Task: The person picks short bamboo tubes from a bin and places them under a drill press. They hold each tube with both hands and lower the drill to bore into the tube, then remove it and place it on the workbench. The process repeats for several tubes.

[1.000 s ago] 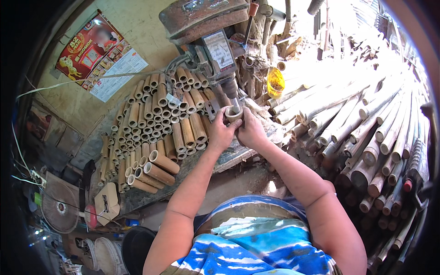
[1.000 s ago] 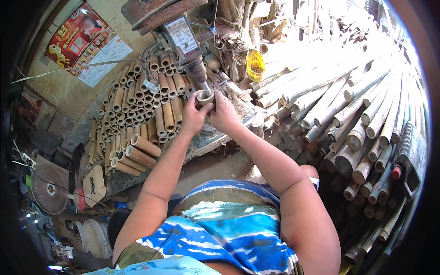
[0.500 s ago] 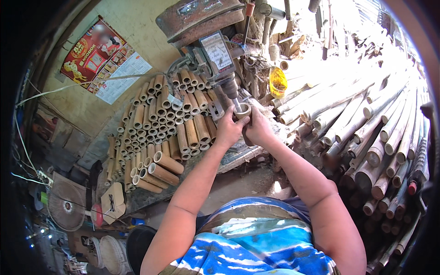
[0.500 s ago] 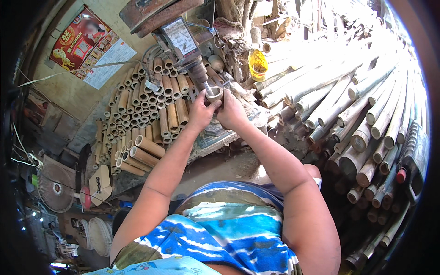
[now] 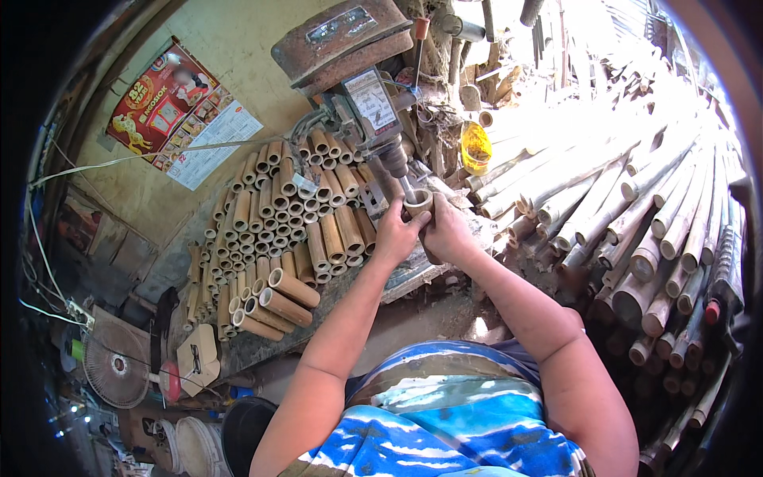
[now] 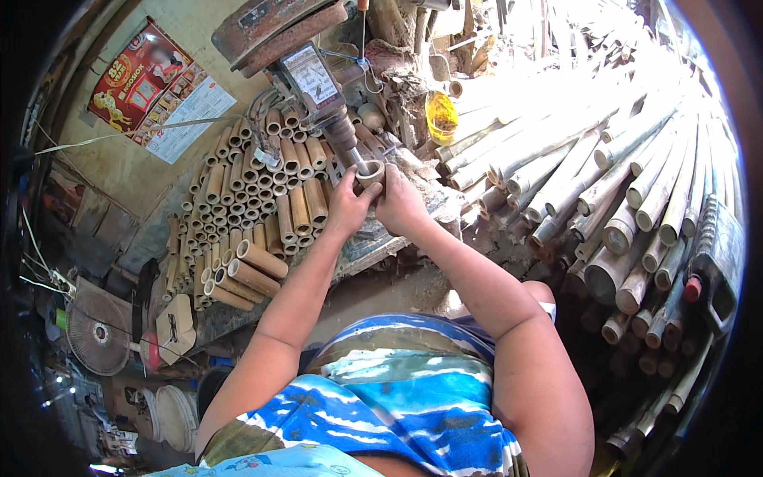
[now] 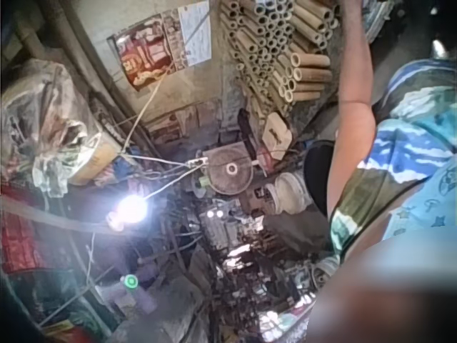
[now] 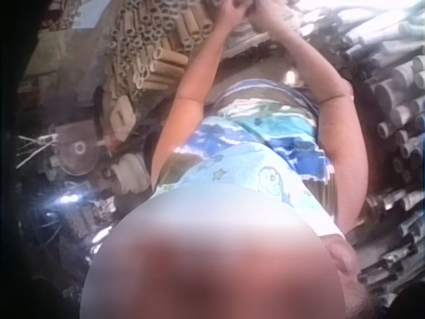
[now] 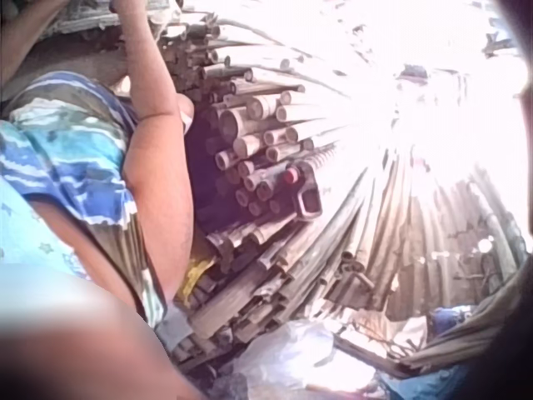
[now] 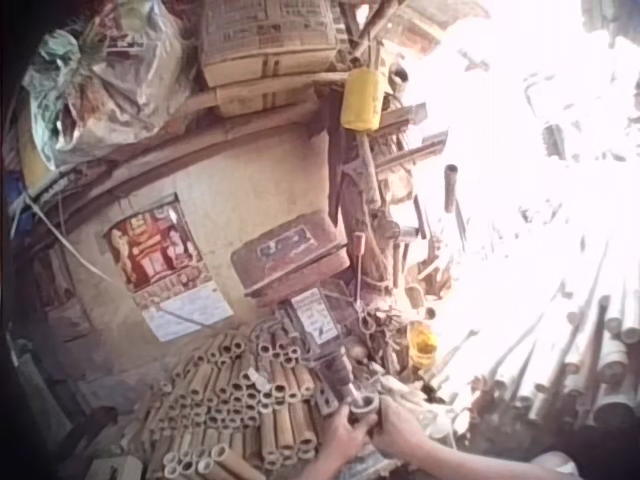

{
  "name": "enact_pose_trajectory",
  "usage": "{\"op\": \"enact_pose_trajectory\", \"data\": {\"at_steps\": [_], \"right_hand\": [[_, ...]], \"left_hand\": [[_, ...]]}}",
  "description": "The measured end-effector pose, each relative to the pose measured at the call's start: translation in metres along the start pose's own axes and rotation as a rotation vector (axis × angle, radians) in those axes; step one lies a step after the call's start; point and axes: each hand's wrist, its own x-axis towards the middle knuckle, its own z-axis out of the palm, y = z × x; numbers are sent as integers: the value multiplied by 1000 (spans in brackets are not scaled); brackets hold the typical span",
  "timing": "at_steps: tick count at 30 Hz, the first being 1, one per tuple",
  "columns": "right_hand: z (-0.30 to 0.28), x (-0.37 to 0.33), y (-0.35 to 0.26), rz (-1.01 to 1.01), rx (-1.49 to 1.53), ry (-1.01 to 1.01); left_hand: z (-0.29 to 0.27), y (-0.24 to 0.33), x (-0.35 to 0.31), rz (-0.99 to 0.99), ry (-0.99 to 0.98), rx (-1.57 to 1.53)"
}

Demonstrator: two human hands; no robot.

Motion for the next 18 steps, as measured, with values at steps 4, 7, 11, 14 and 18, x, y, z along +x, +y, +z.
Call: {"op": "enact_pose_trajectory", "data": {"at_steps": [4,7,11,14,18], "right_hand": [[7,-4,2,-28,3,58],[7,-4,2,-40,3,48],[6,-3,1,0,-10,41],[7,-4,0,4,-17,21],[8,-6,-2,-12,4,25]], "left_hand": [[-3,2,-6,25,-8,20],[-3,3,-6,20,-8,22],[-4,4,-4,23,-22,37],[-4,4,-4,30,-39,-6],[-8,1,-6,61,-32,99]]}}
